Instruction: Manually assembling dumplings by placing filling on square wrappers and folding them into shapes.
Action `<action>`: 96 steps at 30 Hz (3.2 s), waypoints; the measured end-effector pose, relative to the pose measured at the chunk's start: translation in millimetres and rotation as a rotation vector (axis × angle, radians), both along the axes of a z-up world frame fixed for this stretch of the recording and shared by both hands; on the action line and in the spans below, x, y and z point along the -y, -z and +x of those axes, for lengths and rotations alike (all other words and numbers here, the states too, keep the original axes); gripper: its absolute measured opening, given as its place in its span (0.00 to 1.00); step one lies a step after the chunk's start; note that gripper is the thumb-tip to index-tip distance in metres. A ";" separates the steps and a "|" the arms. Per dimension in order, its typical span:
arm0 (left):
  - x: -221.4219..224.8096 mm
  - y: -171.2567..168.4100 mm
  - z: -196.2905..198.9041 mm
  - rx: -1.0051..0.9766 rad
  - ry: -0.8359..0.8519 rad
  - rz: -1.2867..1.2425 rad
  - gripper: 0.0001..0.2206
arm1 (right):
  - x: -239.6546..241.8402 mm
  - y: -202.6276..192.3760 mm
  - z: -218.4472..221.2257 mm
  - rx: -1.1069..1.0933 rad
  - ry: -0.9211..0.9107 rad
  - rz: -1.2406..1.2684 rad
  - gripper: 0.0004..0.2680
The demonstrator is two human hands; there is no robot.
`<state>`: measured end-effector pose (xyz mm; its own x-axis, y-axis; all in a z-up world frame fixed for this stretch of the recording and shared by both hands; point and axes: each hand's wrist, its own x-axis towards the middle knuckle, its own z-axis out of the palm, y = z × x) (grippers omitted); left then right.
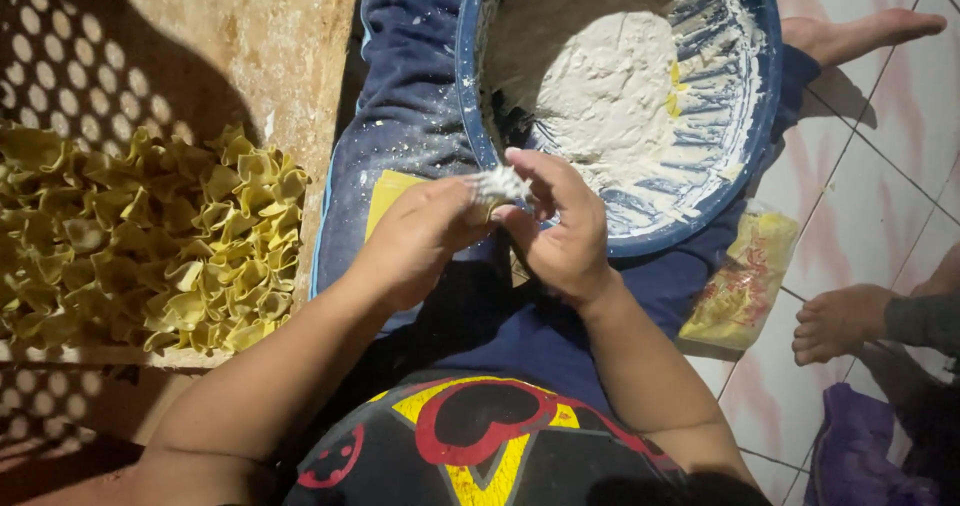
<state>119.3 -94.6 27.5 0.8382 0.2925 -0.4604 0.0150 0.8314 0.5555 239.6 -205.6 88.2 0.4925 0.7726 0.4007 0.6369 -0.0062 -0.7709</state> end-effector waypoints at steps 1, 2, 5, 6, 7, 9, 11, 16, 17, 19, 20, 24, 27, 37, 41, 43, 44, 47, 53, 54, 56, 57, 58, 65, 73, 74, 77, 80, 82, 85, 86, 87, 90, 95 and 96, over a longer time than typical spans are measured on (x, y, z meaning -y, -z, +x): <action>-3.4 -18.4 0.7 -0.001 0.000 -0.003 0.16 | 0.8 -0.6 1.5 -0.001 0.000 -0.003 0.12; -7.8 -36.8 1.5 -0.051 -0.022 -0.058 0.18 | 0.7 -1.0 3.1 -0.024 -0.017 -0.025 0.06; -18.5 -42.6 -2.3 -0.031 -0.046 -0.197 0.21 | 3.4 -0.3 6.3 -0.132 -0.007 -0.021 0.02; -21.9 -36.2 -4.7 0.040 -0.048 -0.280 0.23 | 4.5 0.4 7.0 -0.215 0.020 0.007 0.03; -18.3 -32.2 -6.6 0.040 -0.047 -0.280 0.23 | 5.5 1.2 7.4 -0.215 0.021 0.007 0.03; -12.4 -24.2 -10.4 0.060 -0.006 -0.217 0.24 | 6.3 3.4 8.3 -0.256 0.025 0.020 0.04; -0.5 -12.3 -11.1 0.057 -0.041 -0.193 0.24 | 3.1 -0.2 5.3 -0.279 0.001 0.025 0.04; 6.2 -19.2 -9.7 0.017 -0.101 -0.102 0.21 | 5.0 -3.4 1.6 -0.248 -0.038 0.007 0.05; 6.3 -20.5 -8.6 0.004 -0.110 -0.035 0.19 | 5.2 -4.6 1.2 -0.277 -0.060 0.010 0.04; 7.2 -22.0 -9.3 -0.011 -0.114 0.028 0.18 | 5.7 -6.8 -1.4 -0.308 -0.075 0.008 0.04; 6.7 -22.4 -9.8 -0.021 -0.119 0.100 0.17 | 4.5 -7.9 -1.9 -0.291 -0.069 -0.024 0.03; 5.9 -20.1 -15.4 -0.033 -0.112 0.263 0.16 | 5.3 -8.0 -4.7 -0.208 -0.026 -0.081 0.02; 4.4 -8.3 -16.4 -0.016 -0.096 0.269 0.17 | -2.4 -12.2 -8.9 -0.173 -0.003 -0.077 0.03; 9.7 -29.6 -7.7 0.026 -0.033 -0.032 0.20 | 21.2 -13.4 3.3 -0.134 0.064 -0.174 0.02; 9.1 -12.3 -4.2 -0.032 -0.038 -0.040 0.20 | 12.0 -14.3 -1.3 -0.074 0.069 -0.152 0.03; 10.7 -11.3 -7.8 -0.061 -0.037 -0.045 0.20 | 12.2 -18.5 -4.6 -0.050 0.045 -0.162 0.04; 9.9 -9.5 -7.7 -0.046 -0.051 -0.065 0.20 | 12.0 -20.9 -3.7 -0.069 0.029 -0.177 0.05; 6.2 -10.4 -6.7 -0.005 -0.067 -0.100 0.18 | 24.3 -21.6 11.5 -0.076 0.048 -0.203 0.06; 8.7 -7.8 -5.6 0.042 -0.070 -0.149 0.17 | 37.1 -5.2 9.6 -0.479 0.135 -0.249 0.05; 9.1 -4.9 -5.8 0.038 -0.084 -0.130 0.17 | 40.8 2.0 9.5 -0.527 0.161 -0.245 0.03; 11.2 -5.4 -6.5 0.012 -0.090 -0.011 0.17 | 42.8 6.6 11.9 -0.546 0.159 -0.251 0.02; 11.6 -6.1 -8.0 -0.014 -0.098 0.108 0.16 | 43.0 8.7 12.2 -0.563 0.155 -0.258 0.02; 11.1 -8.5 -7.7 -0.015 -0.101 0.114 0.16 | 37.5 3.7 6.6 -0.564 0.150 -0.253 0.02; 18.4 -34.7 -12.7 -0.052 -0.185 0.807 0.13 | 18.3 -4.2 -14.7 -0.515 0.191 -0.196 0.10; 22.5 -39.9 -17.7 0.020 -0.237 1.130 0.17 | 19.1 1.2 -9.6 -0.140 0.136 -0.216 0.03; 19.9 -37.3 -17.7 -0.001 -0.235 1.133 0.15 | 16.2 -0.1 -10.0 -0.139 0.107 -0.240 0.03; 4.9 -25.0 -24.3 -0.013 -0.245 1.127 0.10 | 8.3 -6.8 -9.8 -0.153 0.010 -0.276 0.03; -15.8 -10.5 -39.2 -0.065 -0.303 1.067 0.08 | 14.9 -6.7 -2.5 -0.190 -0.024 -0.303 0.04; -44.0 3.0 -53.9 -0.132 -0.357 1.024 0.08 | 21.3 -4.8 3.6 -0.214 0.000 -0.308 0.03; -97.3 34.0 -82.5 -0.366 -0.420 1.269 0.10 | 30.5 -4.3 6.6 -0.304 0.146 -0.316 0.03; -113.4 47.9 -89.2 -0.511 -0.457 1.365 0.09 | 31.8 -3.8 7.8 -0.317 0.166 -0.321 0.02; -129.3 61.4 -95.9 -0.658 -0.493 1.458 0.09 | 33.3 -3.5 9.1 -0.331 0.185 -0.327 0.02; -168.0 141.7 -119.4 -1.075 -0.320 1.554 0.12 | 37.5 2.1 10.0 -0.343 0.184 -0.342 0.01; -177.6 184.0 -134.5 -1.197 -0.201 1.521 0.11 | 49.6 7.7 21.5 -0.366 0.205 -0.371 0.03; -179.2 183.8 -133.3 -1.263 -0.153 1.502 0.10 | 55.0 9.3 26.4 -0.356 0.211 -0.390 0.04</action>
